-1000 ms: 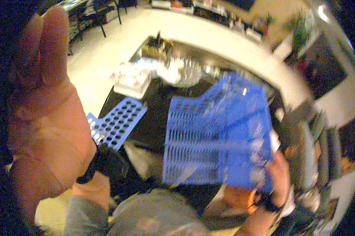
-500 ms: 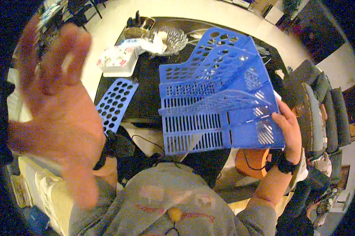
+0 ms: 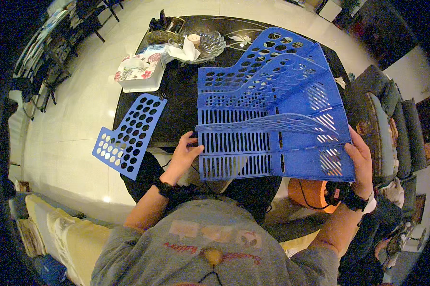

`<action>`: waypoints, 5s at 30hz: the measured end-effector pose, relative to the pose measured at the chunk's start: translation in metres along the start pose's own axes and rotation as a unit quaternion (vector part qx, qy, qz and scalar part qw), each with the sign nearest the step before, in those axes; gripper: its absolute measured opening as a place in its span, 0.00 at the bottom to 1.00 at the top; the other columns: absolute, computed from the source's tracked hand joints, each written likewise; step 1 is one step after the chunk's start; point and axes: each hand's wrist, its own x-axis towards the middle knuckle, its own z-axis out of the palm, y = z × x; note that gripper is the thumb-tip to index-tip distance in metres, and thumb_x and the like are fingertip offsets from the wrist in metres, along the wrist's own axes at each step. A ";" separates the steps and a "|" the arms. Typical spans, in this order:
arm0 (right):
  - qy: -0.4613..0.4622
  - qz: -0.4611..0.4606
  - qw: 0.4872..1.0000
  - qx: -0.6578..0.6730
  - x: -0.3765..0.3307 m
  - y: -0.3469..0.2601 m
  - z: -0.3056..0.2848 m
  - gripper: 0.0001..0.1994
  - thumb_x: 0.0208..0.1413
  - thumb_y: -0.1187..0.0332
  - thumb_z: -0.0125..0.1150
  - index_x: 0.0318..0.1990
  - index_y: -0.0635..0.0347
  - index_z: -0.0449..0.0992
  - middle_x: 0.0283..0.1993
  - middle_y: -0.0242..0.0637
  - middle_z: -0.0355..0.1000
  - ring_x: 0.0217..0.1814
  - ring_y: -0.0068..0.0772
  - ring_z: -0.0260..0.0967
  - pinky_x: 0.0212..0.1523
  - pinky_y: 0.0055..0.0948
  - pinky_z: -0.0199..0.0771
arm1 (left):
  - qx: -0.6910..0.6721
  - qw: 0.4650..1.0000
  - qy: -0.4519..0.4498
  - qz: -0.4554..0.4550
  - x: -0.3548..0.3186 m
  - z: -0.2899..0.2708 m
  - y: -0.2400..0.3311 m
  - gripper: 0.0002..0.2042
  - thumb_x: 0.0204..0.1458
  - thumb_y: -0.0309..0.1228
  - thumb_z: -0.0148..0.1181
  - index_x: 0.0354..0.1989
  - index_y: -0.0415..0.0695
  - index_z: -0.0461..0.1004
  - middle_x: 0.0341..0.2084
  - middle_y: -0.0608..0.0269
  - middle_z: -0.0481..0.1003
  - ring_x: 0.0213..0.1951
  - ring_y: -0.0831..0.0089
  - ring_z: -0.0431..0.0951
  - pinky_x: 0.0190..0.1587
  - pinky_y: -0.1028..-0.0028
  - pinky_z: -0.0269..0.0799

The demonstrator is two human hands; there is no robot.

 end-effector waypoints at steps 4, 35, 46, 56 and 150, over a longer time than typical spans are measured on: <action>0.032 -0.021 0.999 0.009 -0.012 0.016 -0.007 0.27 0.56 0.68 0.51 0.62 0.71 0.56 0.57 0.43 0.65 0.53 0.28 0.67 0.53 0.24 0.67 | -0.089 0.996 -0.032 -0.001 0.011 0.002 0.042 0.25 0.52 0.23 0.57 0.58 0.34 0.58 0.36 0.56 0.74 0.39 0.74 0.74 0.43 0.75 0.70; 0.114 0.053 0.979 -0.163 0.030 0.189 0.095 0.17 0.48 0.60 0.67 0.37 0.64 0.70 0.28 0.38 0.72 0.30 0.32 0.71 0.31 0.29 0.70 | 0.560 0.692 0.096 0.445 0.113 -0.075 0.259 0.15 0.55 0.34 0.51 0.51 0.61 0.71 0.38 0.63 0.77 0.39 0.61 0.77 0.37 0.69 0.72; 0.286 -0.171 0.933 -0.133 0.045 0.185 0.115 0.11 0.53 0.71 0.59 0.45 0.58 0.76 0.40 0.45 0.75 0.42 0.43 0.73 0.43 0.32 0.71 | 0.519 0.576 0.119 0.620 0.031 -0.047 0.349 0.14 0.47 0.19 0.58 0.44 0.43 0.75 0.33 0.55 0.78 0.32 0.66 0.79 0.35 0.75 0.72; 0.225 -0.146 0.963 -0.018 0.073 0.209 0.166 0.14 0.56 0.69 0.55 0.50 0.61 0.72 0.41 0.46 0.75 0.43 0.43 0.73 0.43 0.31 0.71 | 0.571 0.396 0.132 0.707 0.006 -0.010 0.372 0.19 0.40 0.20 0.57 0.43 0.50 0.79 0.25 0.63 0.76 0.25 0.71 0.75 0.27 0.74 0.70; 0.108 0.175 0.974 -0.094 0.078 0.177 0.147 0.16 0.58 0.63 0.55 0.50 0.63 0.72 0.25 0.36 0.74 0.22 0.25 0.68 0.23 0.27 0.68 | 0.601 0.760 -0.068 0.237 -0.010 0.050 0.015 0.25 0.51 0.24 0.45 0.59 0.30 0.55 0.59 0.35 0.56 0.50 0.45 0.68 0.48 0.60 0.70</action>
